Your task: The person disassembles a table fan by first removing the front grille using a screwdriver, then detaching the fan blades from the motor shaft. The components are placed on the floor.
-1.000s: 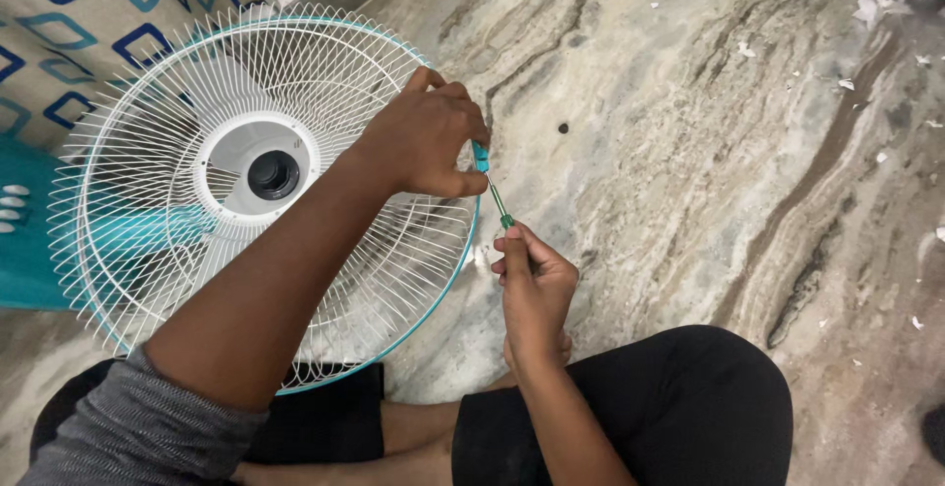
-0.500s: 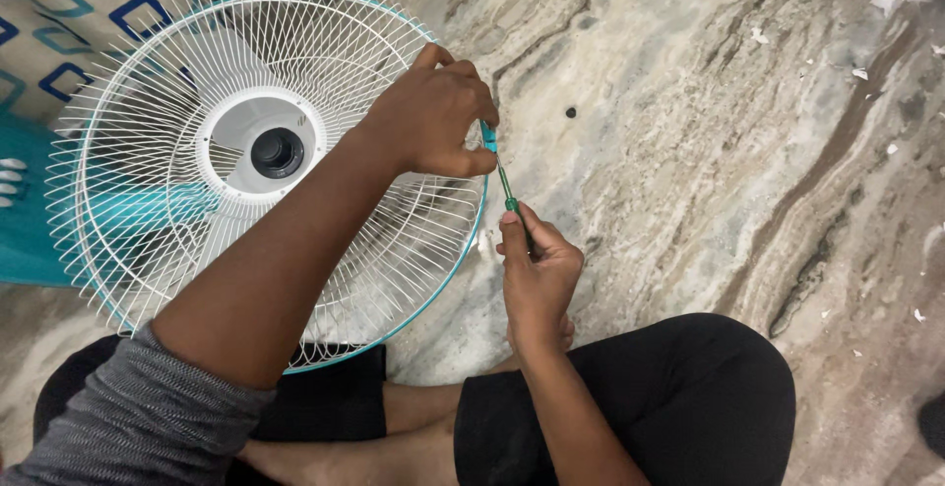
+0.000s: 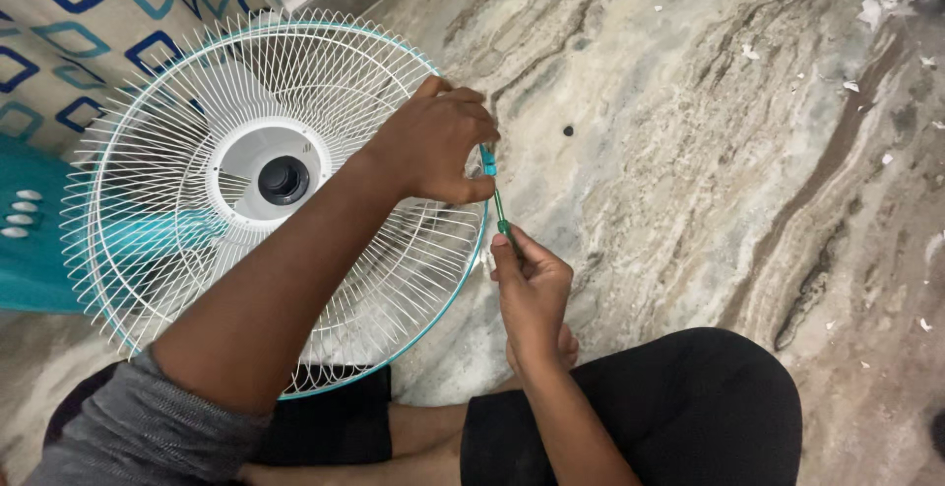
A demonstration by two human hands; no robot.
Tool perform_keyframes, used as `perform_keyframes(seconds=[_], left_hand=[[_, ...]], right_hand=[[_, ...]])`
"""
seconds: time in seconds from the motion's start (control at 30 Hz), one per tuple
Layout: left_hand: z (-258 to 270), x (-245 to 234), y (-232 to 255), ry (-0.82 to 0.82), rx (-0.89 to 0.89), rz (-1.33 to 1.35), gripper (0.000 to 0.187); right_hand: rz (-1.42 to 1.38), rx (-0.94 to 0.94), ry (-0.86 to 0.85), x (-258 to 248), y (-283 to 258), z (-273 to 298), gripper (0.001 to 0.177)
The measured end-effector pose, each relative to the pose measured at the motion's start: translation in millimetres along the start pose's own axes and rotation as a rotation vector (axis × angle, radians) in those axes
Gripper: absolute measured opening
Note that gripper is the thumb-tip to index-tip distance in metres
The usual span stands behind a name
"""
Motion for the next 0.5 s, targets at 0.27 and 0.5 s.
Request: perform_keyframes(seconds=[0.27, 0.5], left_hand=[[-4.3, 1.9, -8.1, -0.079, 0.063, -0.017, 0.041], [-1.5, -3.5, -3.5, -0.027, 0.072, -0.012, 0.037]], right_hand=[[-0.105, 0.134, -0.049, 4.3, 2.8, -1.7, 0.028], [-0.152, 0.081, 0.003, 0.2, 11.1, -6.6, 0.03]])
Point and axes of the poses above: each hand's wrist, its own z-axis away from the middle knuckle, its own x-axis out of the palm, y = z × x, the point moved 6 cm from there along -z, towards the middle knuckle, and after that the axes turned 8 degrees about -x, right-handed, at the moved point
